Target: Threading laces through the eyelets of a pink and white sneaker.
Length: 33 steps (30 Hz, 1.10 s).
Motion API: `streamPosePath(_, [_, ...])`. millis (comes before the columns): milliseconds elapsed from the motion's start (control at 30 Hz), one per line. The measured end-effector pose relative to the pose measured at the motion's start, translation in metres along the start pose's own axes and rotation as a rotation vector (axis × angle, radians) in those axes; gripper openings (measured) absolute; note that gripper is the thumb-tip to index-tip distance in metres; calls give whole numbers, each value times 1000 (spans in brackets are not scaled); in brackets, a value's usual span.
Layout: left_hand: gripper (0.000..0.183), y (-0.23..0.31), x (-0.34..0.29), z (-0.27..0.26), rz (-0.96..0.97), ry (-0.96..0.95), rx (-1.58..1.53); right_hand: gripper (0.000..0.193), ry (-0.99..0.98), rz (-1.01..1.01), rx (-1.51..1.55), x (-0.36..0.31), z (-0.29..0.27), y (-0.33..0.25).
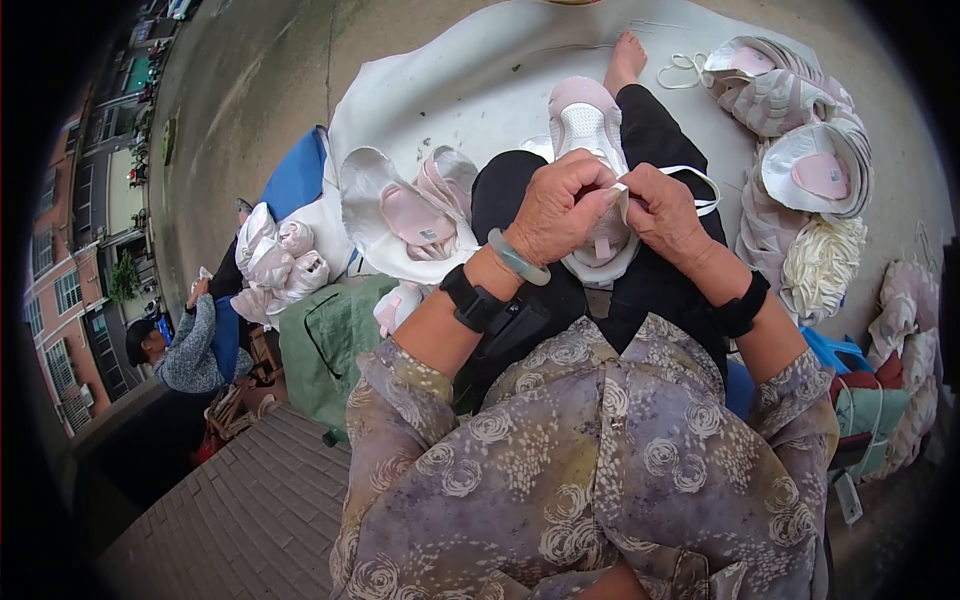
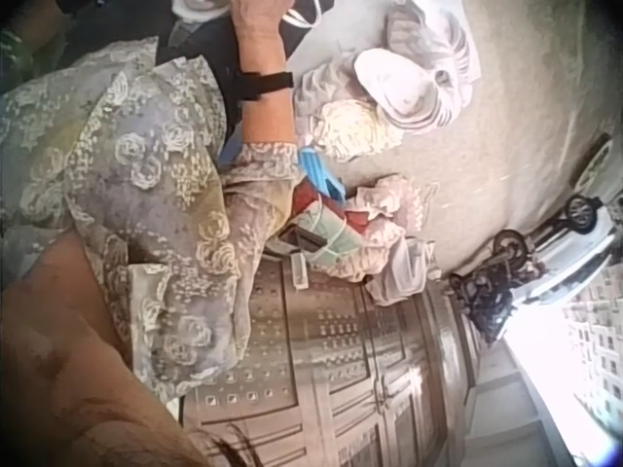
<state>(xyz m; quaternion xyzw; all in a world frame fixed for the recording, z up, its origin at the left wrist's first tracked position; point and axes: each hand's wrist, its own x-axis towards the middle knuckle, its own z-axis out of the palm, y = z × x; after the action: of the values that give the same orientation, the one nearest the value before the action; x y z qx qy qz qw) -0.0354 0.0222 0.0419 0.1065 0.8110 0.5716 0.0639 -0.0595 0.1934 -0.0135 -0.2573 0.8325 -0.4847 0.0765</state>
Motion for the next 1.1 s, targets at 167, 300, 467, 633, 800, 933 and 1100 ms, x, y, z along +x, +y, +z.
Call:
streamPosePath(167, [6, -6, 3, -11, -4, -47, -92, 6, -16, -83, -49, 3, 1, -3])
streamPosePath(300, [6, -3, -1, -16, -123, -33, -162, 5, -49, -51, -12, 7, 2, -1])
streamPosePath(467, [7, -6, 3, -15, -88, -43, -147, 6, -157, 55, 119, 13, 1, 7])
streamPosePath(633, [7, 0, 6, -15, -89, -67, -130, 6, -162, 18, 91, 19, 4, 9])
streamPosePath(800, [8, -1, 11, -16, -94, -111, -83, 7, -260, -12, 210, 29, 0, 18])
streamPosePath(933, [7, 2, 12, -14, -56, -81, -38, 9, -294, -31, 230, 36, 0, 15])
streamPosePath(1100, [11, 7, -14, 21, 241, -112, 319, 9, -240, -26, 238, 24, 4, 23])
